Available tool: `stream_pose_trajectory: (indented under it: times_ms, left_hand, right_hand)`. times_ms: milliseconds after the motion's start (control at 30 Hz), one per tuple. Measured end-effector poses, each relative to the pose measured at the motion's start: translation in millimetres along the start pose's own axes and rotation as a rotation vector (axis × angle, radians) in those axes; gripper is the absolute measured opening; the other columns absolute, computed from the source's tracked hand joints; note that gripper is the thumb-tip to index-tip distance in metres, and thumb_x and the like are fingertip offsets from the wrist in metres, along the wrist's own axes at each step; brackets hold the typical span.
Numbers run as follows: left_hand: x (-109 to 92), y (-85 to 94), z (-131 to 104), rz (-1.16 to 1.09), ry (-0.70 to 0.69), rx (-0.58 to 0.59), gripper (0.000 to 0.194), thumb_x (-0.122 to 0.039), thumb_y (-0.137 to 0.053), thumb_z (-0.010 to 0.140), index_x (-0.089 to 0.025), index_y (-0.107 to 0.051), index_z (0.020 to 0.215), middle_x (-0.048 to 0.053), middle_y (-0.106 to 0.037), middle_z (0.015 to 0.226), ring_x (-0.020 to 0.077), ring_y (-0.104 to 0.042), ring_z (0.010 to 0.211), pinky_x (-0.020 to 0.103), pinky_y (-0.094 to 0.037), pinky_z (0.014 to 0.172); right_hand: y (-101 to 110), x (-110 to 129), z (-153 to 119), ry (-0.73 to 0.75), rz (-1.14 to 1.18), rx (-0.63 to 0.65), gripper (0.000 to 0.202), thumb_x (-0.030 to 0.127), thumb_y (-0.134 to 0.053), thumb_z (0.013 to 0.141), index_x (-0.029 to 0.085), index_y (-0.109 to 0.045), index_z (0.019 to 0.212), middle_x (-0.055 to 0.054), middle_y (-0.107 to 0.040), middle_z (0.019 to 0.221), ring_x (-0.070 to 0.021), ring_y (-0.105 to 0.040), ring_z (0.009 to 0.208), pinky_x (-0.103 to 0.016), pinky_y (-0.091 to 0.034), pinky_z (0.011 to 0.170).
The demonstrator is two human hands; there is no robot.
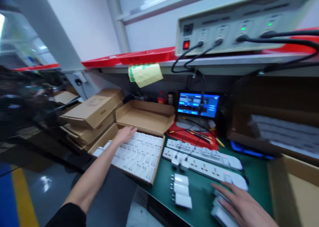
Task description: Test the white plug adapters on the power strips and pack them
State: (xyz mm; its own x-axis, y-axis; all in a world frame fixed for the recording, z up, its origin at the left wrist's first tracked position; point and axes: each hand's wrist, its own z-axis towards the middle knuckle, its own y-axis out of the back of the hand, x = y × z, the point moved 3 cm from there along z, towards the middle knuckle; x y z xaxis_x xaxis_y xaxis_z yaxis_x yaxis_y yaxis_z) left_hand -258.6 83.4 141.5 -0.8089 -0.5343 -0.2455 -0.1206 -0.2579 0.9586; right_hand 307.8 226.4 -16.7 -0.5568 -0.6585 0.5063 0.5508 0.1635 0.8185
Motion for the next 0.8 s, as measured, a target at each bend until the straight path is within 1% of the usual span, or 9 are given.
stream_pose_trajectory:
  times_ms: [67, 167, 267, 333, 400, 533, 633, 700, 800]
  left_hand:
    - [-15.0, -3.7, -16.8, 0.025, -0.098, -0.051, 0.046, -0.044, -0.046, 0.115, -0.014, -0.077, 0.133, 0.027, -0.077, 0.139, 0.0428, -0.073, 0.133, 0.056, -0.053, 0.114]
    - [-62.1, -28.9, -72.7, 0.014, -0.553, -0.246, 0.050, -0.044, -0.047, 0.116, -0.015, -0.066, 0.152, 0.024, -0.075, 0.146, 0.0389, -0.068, 0.140, 0.055, -0.053, 0.119]
    - [-113.1, -73.4, -154.0, -0.032, -0.960, -0.332, 0.061, -0.045, -0.053, 0.114, -0.015, -0.054, 0.167, 0.022, -0.070, 0.156, 0.0380, -0.058, 0.154, 0.054, -0.049, 0.125]
    - [-138.4, -103.5, -199.6, -0.010, -1.112, -0.364, 0.062, -0.047, -0.057, 0.113, -0.016, -0.055, 0.167, 0.018, -0.067, 0.163, 0.0381, -0.053, 0.159, 0.054, -0.044, 0.129]
    - [-153.2, -125.9, -226.5, 0.034, -1.171, -0.402, 0.053, -0.038, -0.059, 0.112, -0.018, -0.061, 0.161, 0.015, -0.066, 0.164, 0.0359, -0.052, 0.158, 0.052, -0.040, 0.130]
    - [-159.8, -137.6, -239.2, 0.062, -1.238, -0.410, 0.036, -0.013, -0.059, 0.107, -0.017, -0.073, 0.139, 0.015, -0.074, 0.144, 0.0308, -0.064, 0.135, 0.045, -0.048, 0.115]
    - [-160.9, -128.8, -239.3, 0.050, -1.286, -0.300, 0.022, -0.007, -0.061, 0.101, -0.016, -0.073, 0.117, 0.013, -0.074, 0.111, 0.0282, -0.066, 0.104, 0.041, -0.052, 0.090]
    - [-162.3, -121.4, -237.9, 0.012, -1.242, -0.200, 0.020, -0.002, -0.063, 0.095, -0.018, -0.069, 0.105, 0.010, -0.069, 0.099, 0.0273, -0.062, 0.093, 0.040, -0.051, 0.082]
    - [-163.1, -110.8, -230.7, -0.221, -1.114, 0.013, 0.018, -0.005, -0.064, 0.095, -0.021, -0.067, 0.101, 0.009, -0.069, 0.100, 0.0265, -0.061, 0.092, 0.039, -0.052, 0.081]
  right_hand:
    - [5.3, 24.9, 0.7, -0.001, -0.080, 0.165, 0.053, 0.069, -0.055, 0.105, 0.036, -0.087, 0.132, -0.015, -0.082, 0.138, -0.0396, -0.077, 0.126, -0.055, -0.061, 0.111]
    - [13.8, 54.1, 6.6, -0.041, -0.173, 0.289, 0.052, 0.059, -0.046, 0.112, 0.030, -0.082, 0.136, -0.013, -0.082, 0.136, -0.0345, -0.076, 0.124, -0.046, -0.061, 0.108]
    - [22.5, 58.8, 12.8, -0.174, -0.350, 0.280, 0.040, 0.050, -0.056, 0.109, 0.027, -0.082, 0.131, -0.014, -0.084, 0.126, -0.0348, -0.077, 0.120, -0.042, -0.060, 0.101]
    - [29.1, 53.9, 13.4, -0.229, -0.400, 0.249, 0.035, 0.044, -0.061, 0.107, 0.025, -0.082, 0.126, -0.016, -0.085, 0.119, -0.0355, -0.077, 0.119, -0.041, -0.059, 0.099]
    - [38.2, 47.5, 11.5, -0.262, -0.305, 0.158, 0.035, 0.044, -0.061, 0.106, 0.024, -0.082, 0.127, -0.015, -0.084, 0.119, -0.0350, -0.077, 0.118, -0.040, -0.059, 0.097]
    - [56.0, 39.6, 3.6, -0.301, 0.267, -0.100, 0.061, 0.055, -0.061, 0.107, 0.026, -0.063, 0.161, -0.009, -0.080, 0.119, -0.0264, -0.076, 0.092, -0.039, -0.063, 0.080]
    - [57.7, 44.1, 1.7, -0.260, 0.572, -0.129, 0.073, 0.054, -0.068, 0.104, 0.029, -0.048, 0.170, -0.007, -0.076, 0.124, -0.0211, -0.074, 0.085, -0.037, -0.064, 0.077]
    - [56.5, 49.0, 4.3, -0.234, 0.563, -0.106, 0.062, 0.051, -0.068, 0.105, 0.030, -0.055, 0.162, -0.007, -0.075, 0.126, -0.0221, -0.075, 0.091, -0.036, -0.064, 0.077]
    - [56.4, 54.6, 12.0, -0.192, 0.341, -0.091, 0.043, 0.050, -0.067, 0.105, 0.031, -0.067, 0.144, -0.008, -0.074, 0.129, -0.0252, -0.075, 0.099, -0.038, -0.064, 0.080]
